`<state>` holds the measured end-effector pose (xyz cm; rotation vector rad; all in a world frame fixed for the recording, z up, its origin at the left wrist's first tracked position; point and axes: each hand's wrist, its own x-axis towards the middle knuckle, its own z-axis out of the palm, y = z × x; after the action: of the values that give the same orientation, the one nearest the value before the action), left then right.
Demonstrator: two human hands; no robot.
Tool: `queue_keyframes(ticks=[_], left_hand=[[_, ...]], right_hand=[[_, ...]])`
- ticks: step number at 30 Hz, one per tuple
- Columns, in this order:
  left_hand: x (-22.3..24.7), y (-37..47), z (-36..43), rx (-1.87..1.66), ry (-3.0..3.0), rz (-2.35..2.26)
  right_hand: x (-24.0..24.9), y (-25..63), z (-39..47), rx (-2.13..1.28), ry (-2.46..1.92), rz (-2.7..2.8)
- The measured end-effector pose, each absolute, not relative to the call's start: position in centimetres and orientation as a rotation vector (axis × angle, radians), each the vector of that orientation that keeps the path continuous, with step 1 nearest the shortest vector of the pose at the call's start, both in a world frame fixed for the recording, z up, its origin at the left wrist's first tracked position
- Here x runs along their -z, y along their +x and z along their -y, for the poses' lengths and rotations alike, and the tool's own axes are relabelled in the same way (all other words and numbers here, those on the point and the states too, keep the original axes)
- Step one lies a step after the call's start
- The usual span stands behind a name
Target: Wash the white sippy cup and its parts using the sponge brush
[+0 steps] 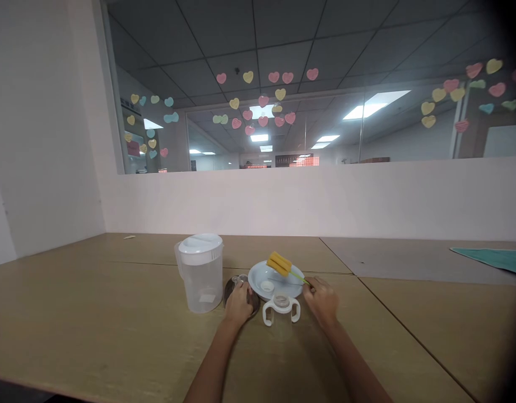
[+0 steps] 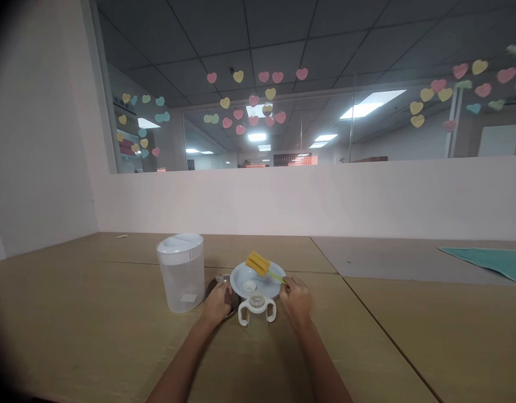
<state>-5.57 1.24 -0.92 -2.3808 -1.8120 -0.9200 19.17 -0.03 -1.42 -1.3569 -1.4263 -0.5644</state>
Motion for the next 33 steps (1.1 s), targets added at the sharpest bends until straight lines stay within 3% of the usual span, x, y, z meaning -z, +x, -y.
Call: queue_keyframes(ticks=[11,17,24,33], left_hand=[[2.4,-6.0,-2.5,1.288,-2.234,1.819],[2.3,-6.0,-2.7,1.393,-2.212,1.792],[2.2,-6.2,-2.6,1.369,-2.310,1.781],[2.2,-6.0,-2.6,1.370,-2.410,1.738]], right_hand=[[0.2,18.7,0.8,0.352,-1.755,1.560],[1.2,19.1,0.0,0.421,-1.573,1.534],[1.6,19.3,-0.4,0.501,-1.394,1.557],[0.4,19.0,0.5,0.579,-1.736,1.760]])
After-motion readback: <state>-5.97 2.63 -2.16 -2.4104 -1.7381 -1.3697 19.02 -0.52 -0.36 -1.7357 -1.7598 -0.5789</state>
